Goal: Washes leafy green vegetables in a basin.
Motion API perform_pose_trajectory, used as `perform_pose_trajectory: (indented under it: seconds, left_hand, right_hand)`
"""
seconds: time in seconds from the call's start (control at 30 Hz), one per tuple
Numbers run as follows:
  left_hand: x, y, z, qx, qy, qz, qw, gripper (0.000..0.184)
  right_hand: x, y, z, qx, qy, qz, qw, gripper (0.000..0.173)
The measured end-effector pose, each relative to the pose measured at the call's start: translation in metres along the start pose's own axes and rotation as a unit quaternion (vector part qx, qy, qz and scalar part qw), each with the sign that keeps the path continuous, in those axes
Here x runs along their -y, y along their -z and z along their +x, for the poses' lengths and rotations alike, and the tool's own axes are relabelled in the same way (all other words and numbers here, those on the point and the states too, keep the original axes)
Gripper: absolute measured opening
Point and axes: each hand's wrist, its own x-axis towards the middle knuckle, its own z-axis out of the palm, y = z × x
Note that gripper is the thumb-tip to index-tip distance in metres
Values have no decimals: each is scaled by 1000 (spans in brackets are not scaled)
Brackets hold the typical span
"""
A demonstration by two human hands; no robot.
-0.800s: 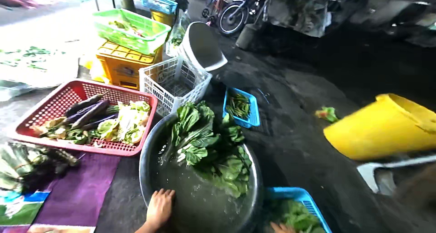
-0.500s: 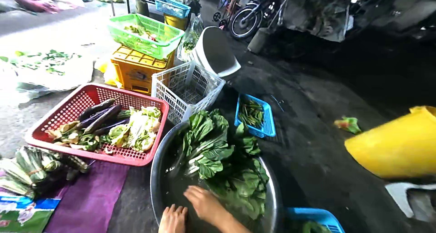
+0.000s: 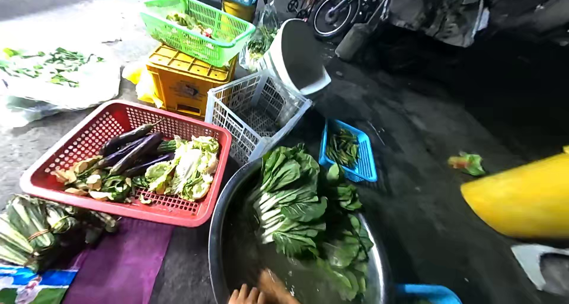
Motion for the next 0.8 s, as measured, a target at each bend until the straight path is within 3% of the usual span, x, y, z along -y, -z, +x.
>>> perform_pose_trajectory:
  seconds: [0.13,0.27,0.37,0.43,0.53,0.6,0.7,0.8]
  left_hand:
    - [-4,1,0,5,13,16,1000,37]
    - [-10,1,-1,-13,31,24,999,35]
    - [-12,-3,-2,-56,32,38,997,33]
    - [-12,-7,-4,-102,16,39,994,29]
    - [-9,-9,-5,-111,15,37,993,28]
    - [-6,-12,-5,-86,23,40,995,31]
    - [-4,-11,0,-43,41,68,996,37]
    - [-4,-10,-3,-51,40,83,994,40]
  right_hand:
    - [-14,9,-53,42,-44,32,998,41]
    - [-40,-4,-80,-80,6,11,997,29]
    - [-21,47,-119,-92,0,116,989,57]
    - [-8,97,-167,-154,-11,233,960,49]
    - [0,148,-256,-290,56,363,884,44]
    - [-7,152,-299,-366,82,422,825,45]
    - [-21,147,-365,-433,41,396,809,44]
    - [-24,137,-439,-529,-34,352,771,43]
